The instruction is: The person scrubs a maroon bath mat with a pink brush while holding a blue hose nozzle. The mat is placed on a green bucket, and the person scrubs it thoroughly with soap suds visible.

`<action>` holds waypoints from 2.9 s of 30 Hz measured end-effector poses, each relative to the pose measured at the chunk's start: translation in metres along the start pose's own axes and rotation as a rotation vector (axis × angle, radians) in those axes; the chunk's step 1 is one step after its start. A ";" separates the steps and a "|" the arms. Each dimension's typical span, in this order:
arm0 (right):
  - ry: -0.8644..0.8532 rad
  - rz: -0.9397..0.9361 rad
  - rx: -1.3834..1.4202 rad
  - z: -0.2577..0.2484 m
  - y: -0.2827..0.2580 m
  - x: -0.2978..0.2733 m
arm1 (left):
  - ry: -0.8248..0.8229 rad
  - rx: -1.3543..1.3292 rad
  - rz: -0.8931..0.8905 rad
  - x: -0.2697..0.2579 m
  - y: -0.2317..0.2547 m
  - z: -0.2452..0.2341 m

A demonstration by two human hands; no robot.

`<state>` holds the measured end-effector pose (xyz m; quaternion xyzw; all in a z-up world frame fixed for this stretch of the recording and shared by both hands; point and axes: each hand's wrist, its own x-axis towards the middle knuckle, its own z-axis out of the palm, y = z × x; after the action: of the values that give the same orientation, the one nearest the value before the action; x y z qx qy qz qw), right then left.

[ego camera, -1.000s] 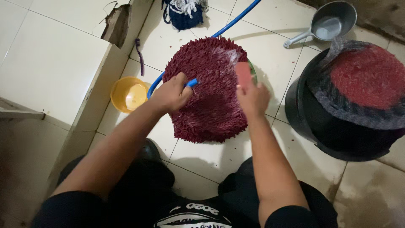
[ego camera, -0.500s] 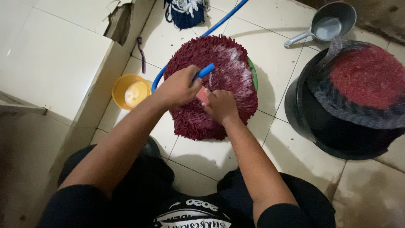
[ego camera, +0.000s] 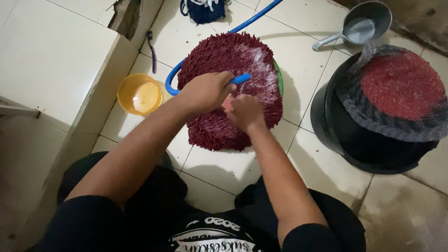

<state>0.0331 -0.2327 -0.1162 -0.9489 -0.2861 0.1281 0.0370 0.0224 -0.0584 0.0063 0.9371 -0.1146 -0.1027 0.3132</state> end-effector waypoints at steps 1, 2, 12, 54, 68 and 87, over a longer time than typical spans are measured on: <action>-0.044 0.051 -0.014 -0.004 0.008 0.001 | -0.008 -0.005 -0.016 0.000 0.002 -0.001; -0.088 0.101 -0.028 -0.004 0.018 0.000 | -0.016 -0.010 -0.032 0.000 0.004 -0.003; 0.716 0.374 -0.016 0.026 0.100 -0.030 | 0.090 -0.021 0.063 -0.005 0.008 -0.007; 0.549 0.374 0.019 0.031 0.121 -0.057 | 0.026 -0.007 0.008 -0.014 0.015 -0.019; 0.557 -0.301 0.203 0.023 0.005 -0.002 | 0.124 -0.017 0.073 -0.005 0.010 -0.010; 0.158 0.074 0.195 0.015 0.033 0.019 | 0.091 -0.081 -0.018 -0.004 0.016 -0.023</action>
<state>0.0619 -0.2498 -0.1397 -0.9578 -0.2334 0.0814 0.1466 0.0217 -0.0572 0.0345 0.9284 -0.0875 -0.0672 0.3547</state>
